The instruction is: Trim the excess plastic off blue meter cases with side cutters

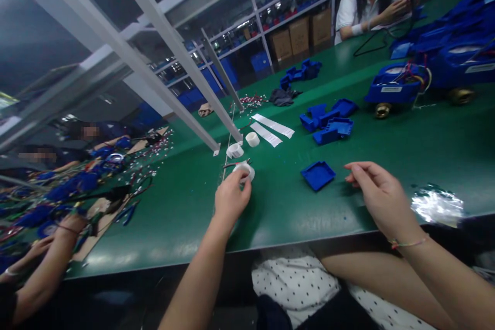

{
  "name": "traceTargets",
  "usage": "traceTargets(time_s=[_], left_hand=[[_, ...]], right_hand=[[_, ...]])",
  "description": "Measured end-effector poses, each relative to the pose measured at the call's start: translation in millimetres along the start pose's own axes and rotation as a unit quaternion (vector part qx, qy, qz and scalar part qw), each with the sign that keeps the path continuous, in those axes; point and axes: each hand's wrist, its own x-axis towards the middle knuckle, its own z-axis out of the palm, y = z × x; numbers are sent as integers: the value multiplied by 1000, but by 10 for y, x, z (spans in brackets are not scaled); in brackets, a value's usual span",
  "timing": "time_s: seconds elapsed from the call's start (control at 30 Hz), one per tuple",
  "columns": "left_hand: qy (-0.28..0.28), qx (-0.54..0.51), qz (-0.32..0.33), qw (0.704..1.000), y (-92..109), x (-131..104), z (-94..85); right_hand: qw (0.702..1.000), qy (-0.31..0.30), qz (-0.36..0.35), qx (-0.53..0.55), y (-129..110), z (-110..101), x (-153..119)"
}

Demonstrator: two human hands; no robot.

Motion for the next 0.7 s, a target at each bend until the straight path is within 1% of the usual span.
traceTargets(time_s=[0.07,0.1,0.2,0.27,0.33,0.4,0.57,0.63,0.67,0.7], left_hand=[[20,-10,16,1000,63,262,-10],[28,-13,23,999,88,400,14],[33,-16,38,999,108,744,207],[31,-21,45,998,78,853,368],[43,-29,48,998,38,857,478],[71,-39,48,996,8,800,507],[146,-76,49,985,4,684,401],[168,-75,66,981,32,670,369],[178,-71,79,978,51,662,358],[186,-66,95,976,72,651,350]], right_hand=[[1000,-3,-1,-2,8,-3,-1],[1000,-2,-1,-2,12,-5,-1],[1000,0,1,0,18,-11,-6],[1000,0,5,-6,9,-20,-11],[1000,-2,7,-21,-7,-31,-18],[1000,2,8,-25,-16,-32,-29],[999,41,28,16,51,36,-55],[999,55,-3,0,-9,74,-71],[998,58,-30,-22,-101,91,-90],[995,57,-66,-46,-242,106,-122]])
